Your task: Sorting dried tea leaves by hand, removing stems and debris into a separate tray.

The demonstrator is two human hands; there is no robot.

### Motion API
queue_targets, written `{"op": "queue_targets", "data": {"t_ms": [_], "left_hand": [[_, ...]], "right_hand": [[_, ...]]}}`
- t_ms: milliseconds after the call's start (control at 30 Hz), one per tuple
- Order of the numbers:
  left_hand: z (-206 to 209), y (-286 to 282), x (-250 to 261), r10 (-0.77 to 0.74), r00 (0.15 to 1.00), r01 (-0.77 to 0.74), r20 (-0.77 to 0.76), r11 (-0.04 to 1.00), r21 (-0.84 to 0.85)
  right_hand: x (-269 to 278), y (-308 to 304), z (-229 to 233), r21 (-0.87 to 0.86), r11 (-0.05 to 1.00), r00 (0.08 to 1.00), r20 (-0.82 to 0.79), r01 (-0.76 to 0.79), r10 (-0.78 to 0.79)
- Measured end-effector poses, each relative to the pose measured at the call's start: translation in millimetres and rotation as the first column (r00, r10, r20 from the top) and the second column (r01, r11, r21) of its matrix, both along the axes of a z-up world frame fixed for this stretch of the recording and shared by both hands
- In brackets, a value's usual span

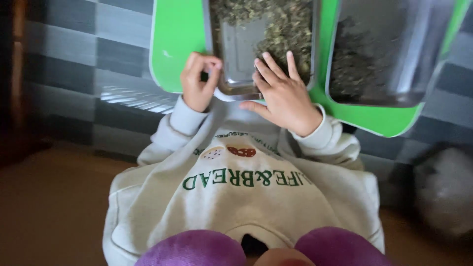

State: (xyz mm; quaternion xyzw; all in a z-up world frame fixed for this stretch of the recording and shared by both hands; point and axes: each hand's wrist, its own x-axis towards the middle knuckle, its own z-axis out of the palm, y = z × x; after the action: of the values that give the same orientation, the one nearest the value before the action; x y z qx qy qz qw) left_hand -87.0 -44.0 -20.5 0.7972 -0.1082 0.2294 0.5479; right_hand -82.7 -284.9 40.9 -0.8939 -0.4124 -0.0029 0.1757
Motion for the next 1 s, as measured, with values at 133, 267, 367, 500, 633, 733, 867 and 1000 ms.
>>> {"op": "queue_targets", "data": {"t_ms": [133, 267, 367, 500, 633, 733, 867, 1000], "left_hand": [[19.2, -1.0, -2.7, 0.167, 0.983, -0.174, 0.08, 0.982, 0.08], [24.1, 0.9, -10.1, 0.233, 0.968, -0.242, 0.098, 0.965, 0.103], [20.3, 0.7, -10.3, 0.216, 0.969, -0.225, 0.117, 0.972, 0.071], [16.0, -2.6, -10.4, 0.211, 0.971, -0.222, 0.114, 0.971, 0.092], [14.8, -5.6, -8.7, 0.16, 0.974, -0.188, 0.159, 0.965, 0.183], [15.6, -4.0, -8.3, 0.068, 0.986, -0.103, 0.155, 0.967, 0.231], [16.7, -1.2, -4.0, -0.021, 0.984, -0.031, 0.176, 0.958, 0.286], [24.7, -8.4, -2.7, -0.03, 0.981, -0.027, 0.194, 0.959, 0.282]], "right_hand": [[17.2, -9.1, 58.5, -0.086, 0.989, 0.989, 0.097, 0.119, -0.111], [19.5, -124.4, -27.9, 0.685, 0.522, 0.818, -0.193, 0.508, -0.541], [17.3, -211.2, -51.8, 0.615, 0.28, 0.276, 0.104, 0.737, -0.955], [15.7, -144.1, -19.6, 0.578, 0.247, 0.328, -0.039, 0.778, -0.944], [26.4, -6.4, 38.4, 0.445, 0.839, 0.938, -0.008, 0.314, -0.347], [17.8, 28.9, 11.9, -0.033, 0.995, 0.995, -0.003, 0.098, -0.098], [18.2, 18.0, -7.4, -0.281, 0.953, 0.981, -0.118, 0.116, -0.154], [18.2, 11.3, -9.6, -0.187, 0.963, 0.972, 0.172, 0.192, -0.16]]}}
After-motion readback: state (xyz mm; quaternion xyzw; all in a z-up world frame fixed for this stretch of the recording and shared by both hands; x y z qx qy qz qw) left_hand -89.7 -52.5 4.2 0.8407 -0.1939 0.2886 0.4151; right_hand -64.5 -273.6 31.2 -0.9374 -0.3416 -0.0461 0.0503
